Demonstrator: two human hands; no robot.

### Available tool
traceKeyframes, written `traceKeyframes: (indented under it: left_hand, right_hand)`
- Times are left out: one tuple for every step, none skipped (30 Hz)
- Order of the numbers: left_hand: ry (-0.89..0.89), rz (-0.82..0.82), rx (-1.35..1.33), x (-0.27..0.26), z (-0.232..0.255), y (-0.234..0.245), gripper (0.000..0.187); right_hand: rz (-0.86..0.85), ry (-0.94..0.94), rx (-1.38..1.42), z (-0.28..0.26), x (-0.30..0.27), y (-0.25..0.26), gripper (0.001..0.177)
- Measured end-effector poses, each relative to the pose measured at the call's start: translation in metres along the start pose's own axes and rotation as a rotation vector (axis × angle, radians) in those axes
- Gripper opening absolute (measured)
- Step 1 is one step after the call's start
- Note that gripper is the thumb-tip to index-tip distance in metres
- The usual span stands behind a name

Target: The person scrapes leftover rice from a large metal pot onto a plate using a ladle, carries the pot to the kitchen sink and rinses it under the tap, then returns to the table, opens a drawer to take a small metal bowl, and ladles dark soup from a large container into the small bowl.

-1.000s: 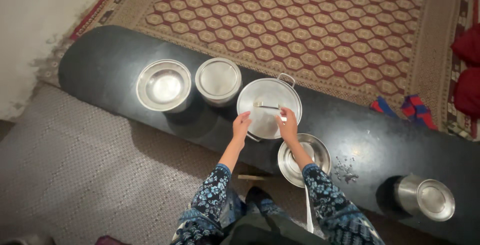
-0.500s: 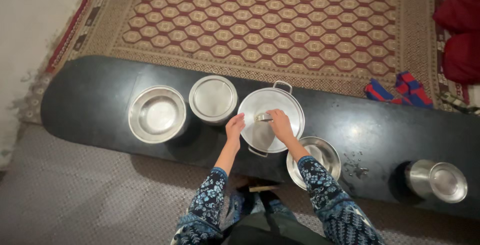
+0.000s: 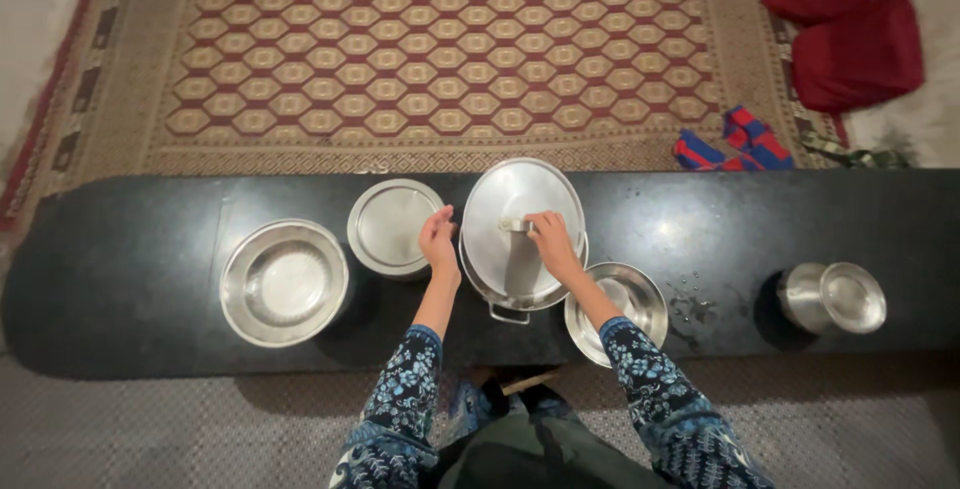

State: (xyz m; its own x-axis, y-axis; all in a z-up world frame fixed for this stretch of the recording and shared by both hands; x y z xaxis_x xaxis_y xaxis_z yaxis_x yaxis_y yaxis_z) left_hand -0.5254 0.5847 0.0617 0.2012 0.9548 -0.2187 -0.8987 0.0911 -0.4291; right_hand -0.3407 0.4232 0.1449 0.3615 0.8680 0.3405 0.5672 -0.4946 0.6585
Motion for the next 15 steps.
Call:
traceKeyframes:
  left_hand:
    - [0.014,-0.004,-0.013,0.001,-0.001,-0.005,0.032]
    - [0.027,-0.010,-0.025,0.004,-0.001,-0.009,0.032]
    - [0.040,-0.016,-0.037,0.006,-0.002,-0.014,0.033]
    - [0.103,-0.028,-0.019,0.006,-0.006,-0.021,0.033]
    - [0.166,-0.041,-0.001,0.004,-0.011,-0.026,0.033]
    - [0.230,-0.052,0.018,0.000,-0.016,-0.030,0.033]
    - [0.272,-0.086,0.036,-0.003,-0.022,-0.035,0.034]
    - [0.312,-0.116,0.055,-0.006,-0.026,-0.042,0.035]
    - [0.352,-0.147,0.074,-0.010,-0.030,-0.048,0.036]
    - [0.341,-0.190,0.080,-0.015,-0.034,-0.053,0.035]
    - [0.329,-0.234,0.086,-0.022,-0.040,-0.059,0.034]
    - [0.320,-0.280,0.090,-0.030,-0.046,-0.067,0.034]
    - [0.327,-0.306,0.124,-0.037,-0.053,-0.074,0.035]
    - [0.331,-0.331,0.156,-0.041,-0.058,-0.080,0.036]
    - [0.335,-0.355,0.189,-0.046,-0.062,-0.086,0.038]
  right_hand:
    - [0.030,-0.022,0.006,0.000,0.001,0.005,0.034]
    - [0.062,-0.043,0.012,0.000,0.003,0.009,0.035]
    - [0.094,-0.065,0.019,0.001,0.005,0.012,0.035]
    - [0.120,-0.119,0.058,0.004,0.006,0.016,0.034]
    - [0.147,-0.172,0.097,0.009,0.007,0.020,0.034]
    - [0.173,-0.225,0.137,0.014,0.005,0.023,0.034]
    - [0.221,-0.248,0.213,0.019,0.005,0.027,0.033]
    - [0.268,-0.269,0.292,0.024,0.006,0.032,0.032]
    - [0.315,-0.288,0.371,0.029,0.007,0.038,0.031]
    - [0.334,-0.324,0.499,0.034,0.007,0.042,0.032]
    - [0.354,-0.359,0.628,0.040,0.005,0.048,0.033]
    - [0.375,-0.392,0.755,0.046,0.000,0.054,0.034]
    - [0.416,-0.444,0.768,0.051,-0.007,0.060,0.035]
    - [0.455,-0.494,0.781,0.055,-0.013,0.065,0.036]
    - [0.494,-0.544,0.795,0.059,-0.019,0.070,0.038]
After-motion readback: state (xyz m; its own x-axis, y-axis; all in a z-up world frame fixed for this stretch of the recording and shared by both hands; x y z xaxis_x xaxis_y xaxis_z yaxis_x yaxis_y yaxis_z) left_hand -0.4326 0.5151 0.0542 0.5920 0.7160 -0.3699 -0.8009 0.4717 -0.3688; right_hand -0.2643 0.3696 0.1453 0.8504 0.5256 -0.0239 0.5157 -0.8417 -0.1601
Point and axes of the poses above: each hand's wrist, its own x-axis towards the middle knuckle, its own y-axis out of the back of the hand, z = x × y, the point moved 3 cm from there along x, towards the middle knuckle, and after that the axes turned 1 degree about x, right-handed, at the moved point
